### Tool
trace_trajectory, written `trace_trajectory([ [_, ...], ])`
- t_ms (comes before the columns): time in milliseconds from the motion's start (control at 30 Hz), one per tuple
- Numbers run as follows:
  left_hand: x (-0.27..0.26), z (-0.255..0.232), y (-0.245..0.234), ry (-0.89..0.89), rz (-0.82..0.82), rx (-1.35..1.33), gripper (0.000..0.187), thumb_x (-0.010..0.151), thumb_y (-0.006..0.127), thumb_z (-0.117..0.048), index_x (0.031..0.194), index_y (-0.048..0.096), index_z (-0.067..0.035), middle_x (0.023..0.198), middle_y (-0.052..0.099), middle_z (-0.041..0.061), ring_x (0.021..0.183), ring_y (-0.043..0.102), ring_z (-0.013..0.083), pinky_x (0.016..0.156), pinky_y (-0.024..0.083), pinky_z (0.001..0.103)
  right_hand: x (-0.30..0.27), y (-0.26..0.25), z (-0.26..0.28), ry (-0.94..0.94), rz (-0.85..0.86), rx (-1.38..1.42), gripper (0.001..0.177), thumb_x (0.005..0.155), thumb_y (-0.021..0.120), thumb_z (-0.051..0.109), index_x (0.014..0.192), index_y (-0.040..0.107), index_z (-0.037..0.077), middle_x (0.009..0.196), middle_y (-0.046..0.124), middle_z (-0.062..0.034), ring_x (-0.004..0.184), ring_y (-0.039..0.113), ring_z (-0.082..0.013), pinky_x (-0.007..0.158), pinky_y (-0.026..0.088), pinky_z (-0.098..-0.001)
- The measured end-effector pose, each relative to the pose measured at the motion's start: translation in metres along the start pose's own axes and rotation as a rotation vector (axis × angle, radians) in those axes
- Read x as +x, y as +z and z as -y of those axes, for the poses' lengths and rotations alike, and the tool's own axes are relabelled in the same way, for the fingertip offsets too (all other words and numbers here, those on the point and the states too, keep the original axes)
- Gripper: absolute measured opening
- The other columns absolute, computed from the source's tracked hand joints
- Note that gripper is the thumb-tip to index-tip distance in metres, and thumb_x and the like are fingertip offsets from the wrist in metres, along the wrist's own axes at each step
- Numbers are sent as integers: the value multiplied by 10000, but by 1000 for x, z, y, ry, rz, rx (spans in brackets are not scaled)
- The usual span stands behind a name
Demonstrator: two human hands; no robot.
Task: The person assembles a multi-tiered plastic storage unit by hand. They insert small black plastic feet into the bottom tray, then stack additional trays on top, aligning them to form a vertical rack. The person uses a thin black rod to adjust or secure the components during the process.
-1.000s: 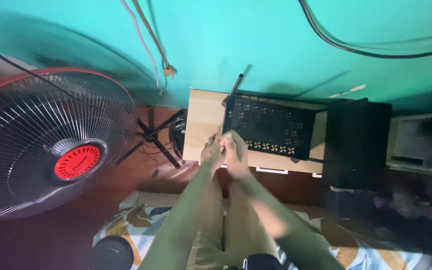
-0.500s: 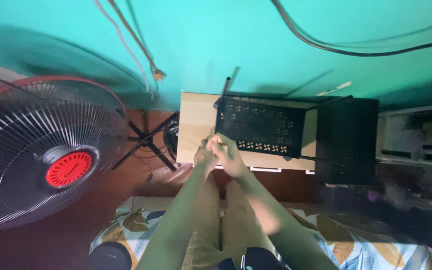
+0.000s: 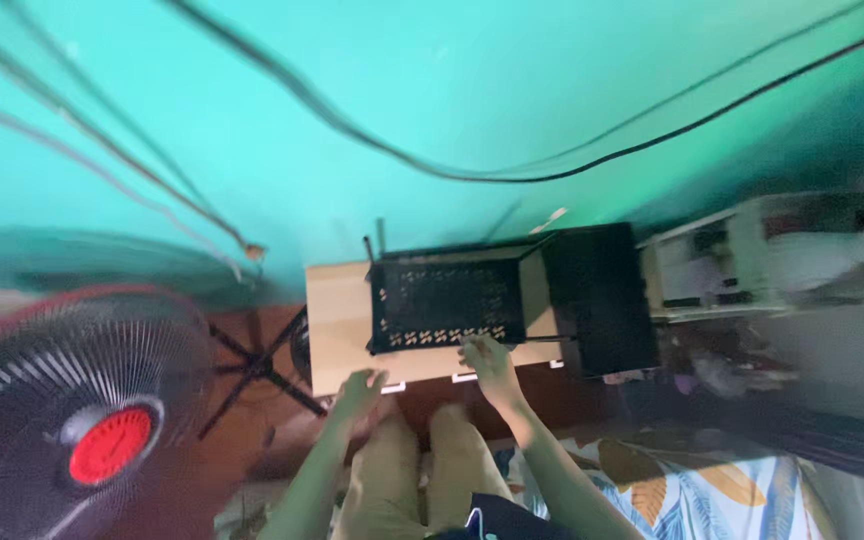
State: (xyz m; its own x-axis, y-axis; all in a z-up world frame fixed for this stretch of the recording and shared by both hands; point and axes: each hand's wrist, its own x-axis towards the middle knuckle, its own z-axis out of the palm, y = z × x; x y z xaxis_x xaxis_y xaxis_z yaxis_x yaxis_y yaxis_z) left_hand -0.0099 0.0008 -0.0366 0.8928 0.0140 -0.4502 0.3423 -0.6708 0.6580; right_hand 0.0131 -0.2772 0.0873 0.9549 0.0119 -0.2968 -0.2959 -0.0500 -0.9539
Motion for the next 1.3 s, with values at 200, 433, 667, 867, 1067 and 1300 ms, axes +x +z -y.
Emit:
trace_trajectory([
  [200,-39,-78,-34,26,151,-195,485,879,575,-451,1159,695,-73,1121,725,170,1055,693,288,895,532,380,-23,-54,9,112,-108,52,233,965,571,191,1035,652,-16,880,668,-94,795,636,-144,724,542,-290],
  [433,-22,-162,-13,211,320,-560,457,943,555,-389,1100,682,21,987,731,130,899,696,211,806,551,337,-48,-103,39,93,-296,-58,226,978,573,155,967,676,-46,814,670,-96,736,631,-154,666,541,-297],
  [667,-31,-294,1,392,483,-304,460,952,524,-389,1078,694,19,947,746,107,847,722,201,769,541,322,-76,-159,46,67,-454,107,171,961,558,126,967,653,-16,837,702,-61,771,674,-134,703,574,-289],
  [867,-51,-384,44,446,684,-427,437,963,556,-371,1116,688,17,968,740,104,847,732,176,747,565,319,-98,-215,34,47,-562,161,235,991,532,138,985,677,-46,855,706,-91,765,657,-156,697,543,-294],
  [1067,-58,-419,112,310,769,-361,422,975,523,-405,1105,689,-40,984,740,43,843,710,122,732,546,263,-106,-278,-17,150,-640,269,233,979,520,144,1034,675,-22,876,706,-90,755,678,-157,697,562,-293],
  [1300,-13,-347,220,43,705,-294,308,943,573,-347,1045,684,-78,902,718,26,717,652,93,637,509,258,-93,-325,-105,349,-656,138,232,940,589,161,1040,689,-23,842,726,-126,712,686,-181,671,559,-306],
])
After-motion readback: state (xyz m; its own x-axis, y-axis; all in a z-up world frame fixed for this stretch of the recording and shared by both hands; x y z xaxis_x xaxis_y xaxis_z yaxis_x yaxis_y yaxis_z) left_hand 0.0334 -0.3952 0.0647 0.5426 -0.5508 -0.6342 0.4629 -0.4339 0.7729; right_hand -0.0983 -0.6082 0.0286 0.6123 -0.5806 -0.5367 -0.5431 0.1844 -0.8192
